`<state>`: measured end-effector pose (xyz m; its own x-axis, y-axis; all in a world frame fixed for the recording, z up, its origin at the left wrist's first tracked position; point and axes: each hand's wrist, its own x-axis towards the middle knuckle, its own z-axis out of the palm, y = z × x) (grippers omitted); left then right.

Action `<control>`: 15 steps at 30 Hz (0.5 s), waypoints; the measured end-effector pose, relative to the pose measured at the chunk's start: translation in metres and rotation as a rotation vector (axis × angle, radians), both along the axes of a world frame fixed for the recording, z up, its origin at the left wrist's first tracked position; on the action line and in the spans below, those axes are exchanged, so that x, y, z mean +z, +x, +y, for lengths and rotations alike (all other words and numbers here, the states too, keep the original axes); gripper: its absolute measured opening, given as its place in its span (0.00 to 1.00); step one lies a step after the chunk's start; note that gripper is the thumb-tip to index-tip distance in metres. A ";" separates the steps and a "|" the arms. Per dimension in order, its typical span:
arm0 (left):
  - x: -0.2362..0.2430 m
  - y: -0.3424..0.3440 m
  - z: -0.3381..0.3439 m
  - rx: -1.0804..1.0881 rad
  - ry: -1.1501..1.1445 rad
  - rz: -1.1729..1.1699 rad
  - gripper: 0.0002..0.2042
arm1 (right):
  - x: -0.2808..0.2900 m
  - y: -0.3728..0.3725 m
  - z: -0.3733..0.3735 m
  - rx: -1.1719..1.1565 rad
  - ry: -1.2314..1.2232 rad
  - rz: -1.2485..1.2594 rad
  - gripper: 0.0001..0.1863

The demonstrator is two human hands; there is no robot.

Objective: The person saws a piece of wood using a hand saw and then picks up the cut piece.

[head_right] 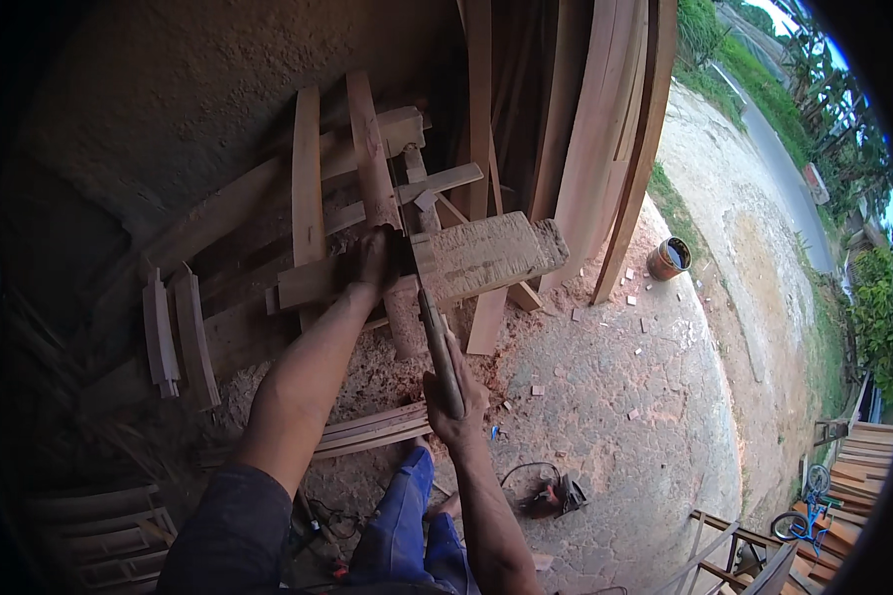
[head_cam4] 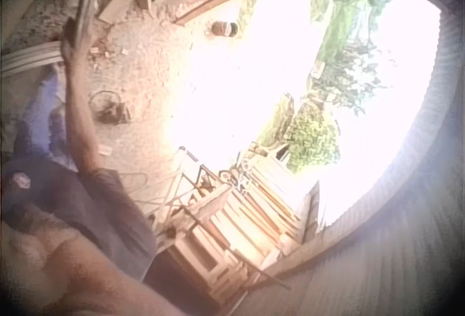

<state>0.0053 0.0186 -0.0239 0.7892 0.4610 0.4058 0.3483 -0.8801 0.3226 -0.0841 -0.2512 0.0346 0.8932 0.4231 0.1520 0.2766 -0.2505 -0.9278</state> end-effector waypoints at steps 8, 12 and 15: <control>0.009 0.005 -0.002 -0.002 -0.024 -0.023 0.08 | -0.030 -0.104 -0.114 -0.104 -0.223 -0.371 0.24; 0.020 0.002 -0.010 0.008 -0.043 0.077 0.07 | 0.013 0.003 -0.006 -0.011 -0.035 0.037 0.31; 0.002 -0.009 -0.002 0.020 0.043 0.070 0.07 | -0.004 -0.038 -0.038 -0.060 -0.091 0.003 0.26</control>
